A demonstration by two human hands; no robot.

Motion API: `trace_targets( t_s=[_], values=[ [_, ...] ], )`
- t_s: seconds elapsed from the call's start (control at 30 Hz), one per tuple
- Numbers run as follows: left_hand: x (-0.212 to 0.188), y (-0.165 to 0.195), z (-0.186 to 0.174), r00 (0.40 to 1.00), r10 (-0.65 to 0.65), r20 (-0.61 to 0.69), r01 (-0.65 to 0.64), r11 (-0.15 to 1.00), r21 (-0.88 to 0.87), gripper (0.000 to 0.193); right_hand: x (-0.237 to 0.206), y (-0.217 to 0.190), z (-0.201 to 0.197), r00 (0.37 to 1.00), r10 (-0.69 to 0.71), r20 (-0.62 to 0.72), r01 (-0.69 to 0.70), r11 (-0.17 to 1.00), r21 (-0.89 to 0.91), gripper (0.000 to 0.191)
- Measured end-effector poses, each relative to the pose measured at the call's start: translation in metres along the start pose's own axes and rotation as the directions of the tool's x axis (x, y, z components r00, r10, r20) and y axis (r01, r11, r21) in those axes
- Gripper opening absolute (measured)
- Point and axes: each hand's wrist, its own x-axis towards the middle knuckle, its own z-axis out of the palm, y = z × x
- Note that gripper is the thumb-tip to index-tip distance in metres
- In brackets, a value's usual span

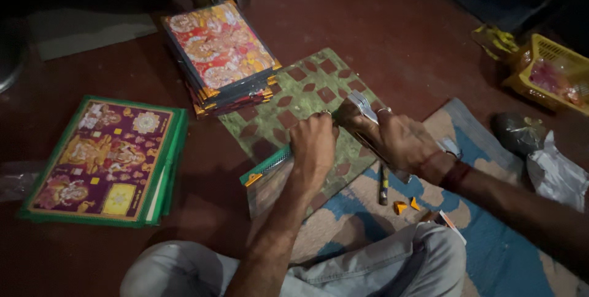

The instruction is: The person sits on the floor and attaches small orange corner pieces to the edges of framed religious picture boards, hammering them in place with a hammer and occasionally using a staple gun, stacking finished boards aside as they go.

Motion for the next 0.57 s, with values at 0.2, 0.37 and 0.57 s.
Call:
trace_targets(
  t_s=[0.2, 0.37, 0.57],
  values=[
    [0.001, -0.004, 0.002, 0.999, 0.001, -0.036, -0.003, 0.999, -0.047, 0.021, -0.015, 0.062, 0.080, 0.981, 0.113, -0.159, -0.054, 0.942, 0.331, 0.069],
    [0.003, -0.006, 0.004, 0.999, -0.034, 0.041, 0.034, 0.999, -0.002, 0.025, -0.029, 0.097, 0.204, 0.925, 0.377, -0.041, -0.311, 0.815, 0.489, 0.054],
    [0.003, -0.002, 0.011, 0.994, -0.091, 0.059, 0.085, 0.992, 0.097, 0.027, -0.040, 0.113, 0.334, 0.957, 0.250, -0.149, -0.254, 0.967, -0.007, 0.046]
  ],
)
